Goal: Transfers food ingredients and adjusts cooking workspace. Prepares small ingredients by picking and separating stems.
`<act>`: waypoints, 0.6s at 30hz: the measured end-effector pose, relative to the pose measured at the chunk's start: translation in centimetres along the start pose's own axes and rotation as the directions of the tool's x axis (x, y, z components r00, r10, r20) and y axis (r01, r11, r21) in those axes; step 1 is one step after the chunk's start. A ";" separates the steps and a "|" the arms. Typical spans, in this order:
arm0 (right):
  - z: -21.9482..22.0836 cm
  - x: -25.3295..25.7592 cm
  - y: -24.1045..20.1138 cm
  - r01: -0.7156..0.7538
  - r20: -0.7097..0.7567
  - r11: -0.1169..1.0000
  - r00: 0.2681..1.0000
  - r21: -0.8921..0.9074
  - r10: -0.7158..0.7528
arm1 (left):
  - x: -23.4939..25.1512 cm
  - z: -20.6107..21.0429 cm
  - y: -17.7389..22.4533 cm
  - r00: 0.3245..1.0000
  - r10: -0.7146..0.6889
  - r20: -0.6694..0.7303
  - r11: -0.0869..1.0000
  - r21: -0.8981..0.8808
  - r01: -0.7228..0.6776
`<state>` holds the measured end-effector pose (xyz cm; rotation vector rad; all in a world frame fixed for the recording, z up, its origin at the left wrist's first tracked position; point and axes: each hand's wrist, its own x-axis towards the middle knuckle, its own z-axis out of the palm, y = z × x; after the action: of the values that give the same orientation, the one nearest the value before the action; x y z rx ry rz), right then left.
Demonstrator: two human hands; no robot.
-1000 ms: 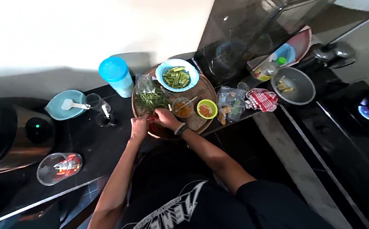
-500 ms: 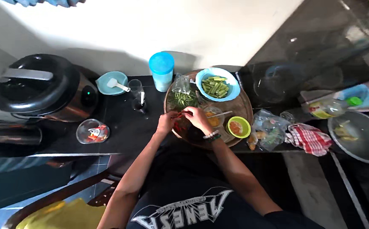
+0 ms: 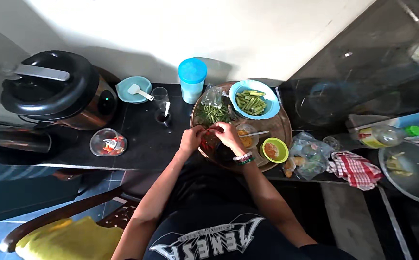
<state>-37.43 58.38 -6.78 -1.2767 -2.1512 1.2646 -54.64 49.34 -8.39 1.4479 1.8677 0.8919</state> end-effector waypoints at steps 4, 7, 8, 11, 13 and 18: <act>0.0 0.3 -0.6 -0.115 0.033 0.993 0.993 0.036 0.114 | -0.5 -0.1 0.6 0.979 0.176 -0.104 0.969 0.195 -0.153; -0.3 0.2 -1.7 -0.220 0.086 0.962 0.974 0.161 0.209 | -0.8 0.2 0.2 0.928 0.330 -0.173 0.915 0.299 -0.270; -0.6 0.1 -1.9 -0.233 0.130 0.941 0.970 0.247 0.206 | -0.8 -0.1 0.1 0.931 0.320 -0.175 0.934 0.220 -0.280; -1.9 0.0 -1.2 -0.254 0.262 0.835 0.955 0.488 0.137 | -0.7 -1.2 0.0 0.993 0.085 -0.078 0.950 -0.293 -0.104; -2.5 0.2 -0.6 -0.252 0.268 0.794 0.956 0.554 0.116 | -0.8 -1.5 0.0 0.996 -0.087 0.008 0.871 -0.485 0.080; -2.0 0.2 -1.0 -0.186 0.131 0.816 0.982 0.548 0.137 | -1.1 -1.0 1.9 0.916 -0.274 0.294 0.569 -0.718 0.401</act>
<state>-36.75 59.42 -4.92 -1.1701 -1.5465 1.8722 -54.12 48.43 -6.18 0.5628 1.2930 1.1428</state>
